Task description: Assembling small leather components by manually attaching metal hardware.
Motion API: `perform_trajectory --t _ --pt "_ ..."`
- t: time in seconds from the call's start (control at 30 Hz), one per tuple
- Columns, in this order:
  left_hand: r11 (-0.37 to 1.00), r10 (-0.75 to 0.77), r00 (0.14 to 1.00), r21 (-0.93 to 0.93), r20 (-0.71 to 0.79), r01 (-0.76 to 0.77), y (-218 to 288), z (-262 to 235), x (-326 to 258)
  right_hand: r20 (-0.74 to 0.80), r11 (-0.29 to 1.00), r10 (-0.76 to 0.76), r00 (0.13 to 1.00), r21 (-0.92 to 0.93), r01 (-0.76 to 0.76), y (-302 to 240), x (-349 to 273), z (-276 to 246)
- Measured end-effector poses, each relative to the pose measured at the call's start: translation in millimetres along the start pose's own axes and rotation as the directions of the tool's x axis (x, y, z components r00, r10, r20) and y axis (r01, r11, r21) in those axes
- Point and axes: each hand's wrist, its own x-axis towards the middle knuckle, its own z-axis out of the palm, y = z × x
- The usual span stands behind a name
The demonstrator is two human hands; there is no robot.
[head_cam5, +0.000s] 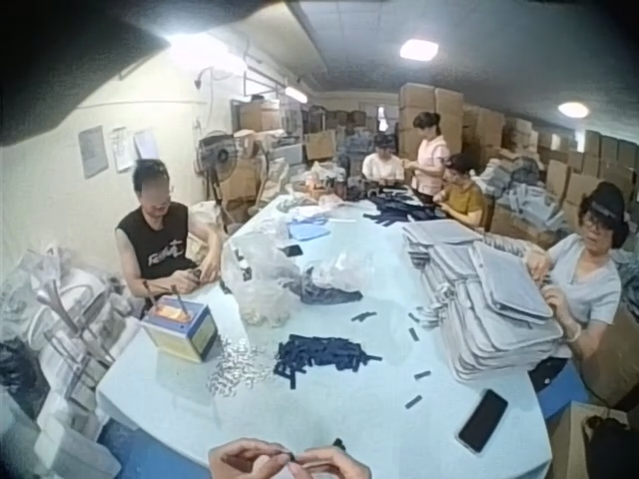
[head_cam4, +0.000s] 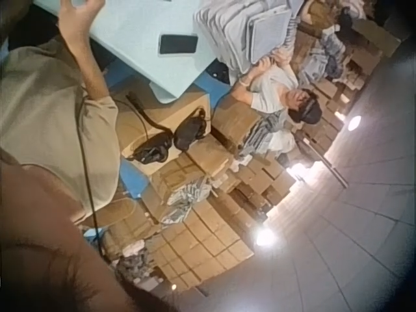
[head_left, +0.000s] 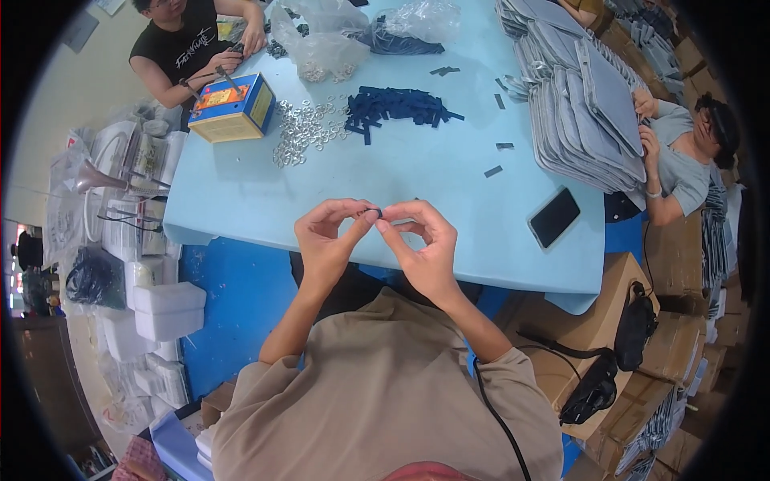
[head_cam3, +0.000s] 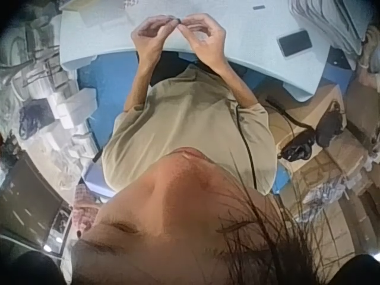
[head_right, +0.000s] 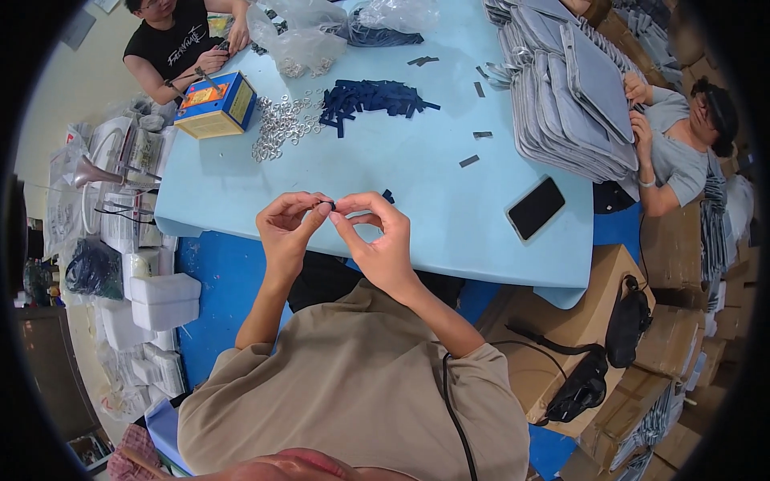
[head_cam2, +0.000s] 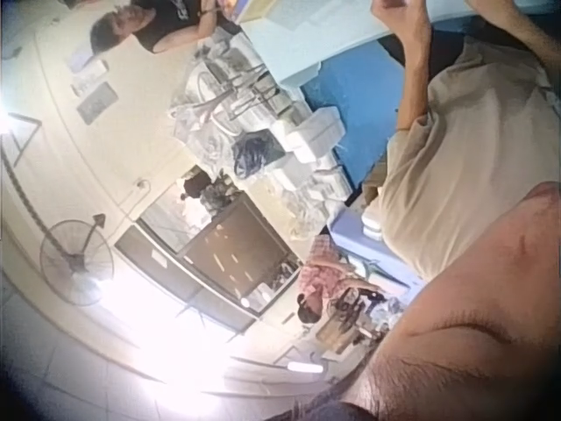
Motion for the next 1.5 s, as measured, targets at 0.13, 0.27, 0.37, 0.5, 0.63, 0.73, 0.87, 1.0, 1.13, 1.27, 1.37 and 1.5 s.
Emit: perform_trajectory --t 0.13,0.27,0.37,0.5,0.63,0.73,0.87,1.0,1.13,1.27,1.37,1.5 --pt "0.995 0.073 0.997 0.064 0.003 -0.073 -2.9 -0.5 -2.1 -0.048 1.0 -0.015 0.999 -0.008 0.015 4.0 -0.5 1.1" --pt "0.998 0.03 1.0 0.052 -0.007 -0.03 -5.4 -1.0 -5.7 -0.057 1.0 -0.027 0.998 -0.005 0.026 9.4 -1.2 -2.7" --pt "0.996 0.024 1.0 0.086 0.001 -0.024 -12.3 -3.5 -7.5 -0.048 1.0 -0.012 0.999 -0.016 0.011 13.6 -2.5 -5.6" --pt "0.986 -0.031 0.998 0.164 0.047 0.023 -15.6 -5.6 -8.7 -0.005 0.996 0.073 0.997 -0.053 -0.073 18.6 -7.2 -15.6" --pt "0.968 -0.136 0.985 0.224 0.102 0.111 -26.2 -4.2 -7.3 -0.022 0.994 0.087 0.996 -0.069 -0.088 16.8 -9.1 -24.2" --pt "0.974 -0.164 0.979 0.178 0.125 0.14 -40.8 -6.0 -6.6 0.032 0.986 0.083 0.996 -0.148 -0.077 26.7 -10.9 -33.5" --pt "0.944 -0.092 0.964 0.33 0.25 0.005 -45.3 -15.6 7.7 0.049 0.972 0.131 0.99 -0.203 -0.118 44.7 -7.0 -46.2" --pt "0.786 0.032 0.981 0.602 0.193 -0.144 -48.3 -55.0 70.5 0.16 0.886 0.256 0.953 -0.432 -0.166 50.0 13.9 -67.4" --pt "0.289 0.304 0.885 0.851 0.353 -0.439 -62.1 -108.2 137.5 0.095 0.731 0.293 0.952 -0.664 -0.158 42.8 35.0 -69.5" --pt "0.296 0.097 0.925 0.877 0.367 -0.379 -67.4 -124.0 160.0 0.076 0.693 0.157 0.985 -0.719 -0.055 56.6 71.1 -52.0" --pt "0.279 0.052 0.92 0.879 0.388 -0.386 -70.7 -129.0 168.3 0.163 0.645 0.033 0.986 -0.757 0.103 99.3 113.3 -26.9" --pt "0.368 -0.016 0.927 0.864 0.374 -0.342 -70.7 -129.5 181.5 0.16 0.526 -0.061 0.985 -0.834 0.168 128.8 152.3 10.1"
